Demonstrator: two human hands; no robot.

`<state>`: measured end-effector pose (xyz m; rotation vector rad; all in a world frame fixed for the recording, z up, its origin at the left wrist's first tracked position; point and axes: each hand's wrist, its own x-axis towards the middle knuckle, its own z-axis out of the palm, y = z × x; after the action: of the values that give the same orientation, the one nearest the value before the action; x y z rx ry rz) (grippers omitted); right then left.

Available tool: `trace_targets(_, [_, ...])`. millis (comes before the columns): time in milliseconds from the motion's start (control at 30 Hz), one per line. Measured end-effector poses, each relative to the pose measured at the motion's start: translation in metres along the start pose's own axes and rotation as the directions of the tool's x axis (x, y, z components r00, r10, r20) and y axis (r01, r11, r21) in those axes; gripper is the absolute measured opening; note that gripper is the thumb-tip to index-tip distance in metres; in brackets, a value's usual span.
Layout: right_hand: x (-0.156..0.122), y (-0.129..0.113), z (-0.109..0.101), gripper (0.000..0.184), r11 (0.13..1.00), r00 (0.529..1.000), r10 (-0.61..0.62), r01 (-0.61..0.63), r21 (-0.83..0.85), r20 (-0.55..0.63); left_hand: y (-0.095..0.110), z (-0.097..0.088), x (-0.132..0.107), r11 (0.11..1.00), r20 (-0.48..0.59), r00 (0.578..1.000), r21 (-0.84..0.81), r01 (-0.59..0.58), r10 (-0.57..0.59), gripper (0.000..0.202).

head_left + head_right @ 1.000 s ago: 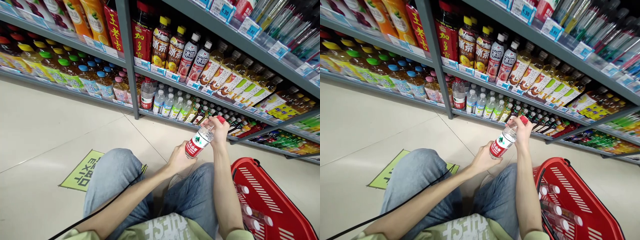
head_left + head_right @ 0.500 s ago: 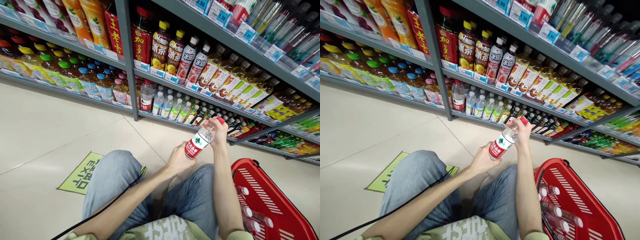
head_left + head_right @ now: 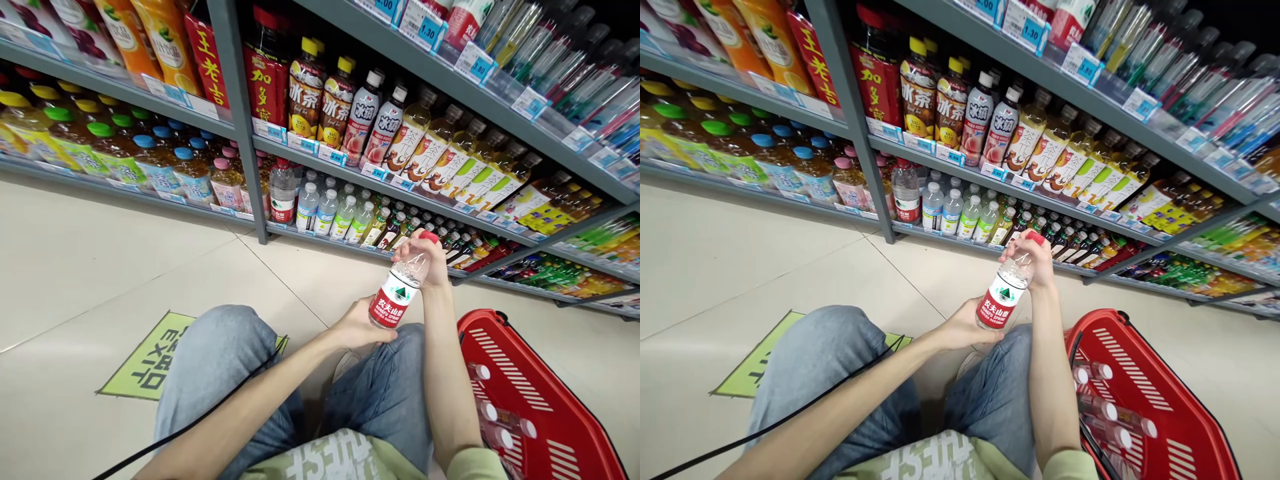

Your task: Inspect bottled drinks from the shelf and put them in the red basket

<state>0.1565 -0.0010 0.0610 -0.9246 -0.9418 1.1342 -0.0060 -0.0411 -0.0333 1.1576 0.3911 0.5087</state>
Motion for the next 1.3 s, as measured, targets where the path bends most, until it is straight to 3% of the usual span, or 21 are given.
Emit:
trace_targets(200, [0.0,-0.002,0.0,0.014,1.0,1.0,0.027,-0.027,0.009,-0.008,0.003,0.003,-0.003,0.999,-0.038,0.998,0.029,0.046,-0.044,0.033])
trace_targets(367, [-0.004,-0.003,0.002,0.018,0.999,0.999,0.031,-0.031,0.028,-0.01,0.0,0.006,-0.004,0.998,-0.101,0.995,0.054,0.023,-0.017,0.037])
trace_targets(433, [-0.007,-0.003,0.005,0.021,1.0,0.998,0.003,-0.002,0.025,-0.064,0.004,0.005,-0.004,0.997,-0.086,0.996,0.08,0.0,0.007,0.04])
trace_targets(500, [-0.007,0.0,0.01,0.026,0.998,0.978,-0.055,0.05,-0.03,-0.2,0.013,0.001,-0.004,0.982,-0.176,0.982,0.186,-0.034,0.068,0.042])
trace_targets(567, [-0.007,0.005,0.016,0.036,0.986,0.929,-0.135,0.092,-0.138,-0.344,0.024,-0.005,-0.005,0.915,-0.351,0.916,0.403,-0.039,0.194,0.04])
trace_targets(633, [-0.008,0.011,0.023,0.049,0.959,0.887,-0.211,0.107,-0.262,-0.412,0.033,-0.013,-0.006,0.83,-0.429,0.84,0.556,-0.045,0.332,0.045])
trace_targets(700, [-0.011,0.018,0.031,0.063,0.926,0.873,-0.253,0.093,-0.367,-0.417,0.038,-0.021,-0.007,0.769,-0.448,0.791,0.638,-0.043,0.416,0.052])
trace_targets(867, [-0.024,0.029,0.043,0.079,0.883,0.888,-0.257,0.056,-0.466,-0.38,0.026,-0.041,-0.002,0.682,-0.45,0.731,0.731,-0.029,0.513,0.063])
trace_targets(1000, [-0.031,0.021,0.055,0.073,0.868,0.874,-0.308,0.097,-0.487,-0.376,0.012,-0.042,0.01,0.685,-0.465,0.656,0.72,-0.111,0.595,0.075])
trace_targets(1133, [-0.02,-0.012,0.073,0.072,0.8,0.865,-0.386,0.141,-0.583,-0.321,0.009,-0.032,0.025,0.807,-0.613,0.545,0.54,-0.241,0.573,0.095])
trace_targets(1200, [-0.005,-0.037,0.084,0.072,0.725,0.822,-0.506,0.241,-0.645,-0.261,0.009,-0.028,0.031,0.882,-0.685,0.558,0.395,-0.256,0.469,0.092])
trace_targets(1233, [0.005,-0.051,0.09,0.073,0.676,0.785,-0.579,0.311,-0.668,-0.22,0.007,-0.027,0.033,0.911,-0.688,0.598,0.342,-0.231,0.41,0.087])
trace_targets(1300, [0.031,-0.082,0.103,0.077,0.548,0.675,-0.727,0.457,-0.7,-0.128,0.004,-0.026,0.033,0.933,-0.566,0.757,0.317,-0.167,0.328,0.074])
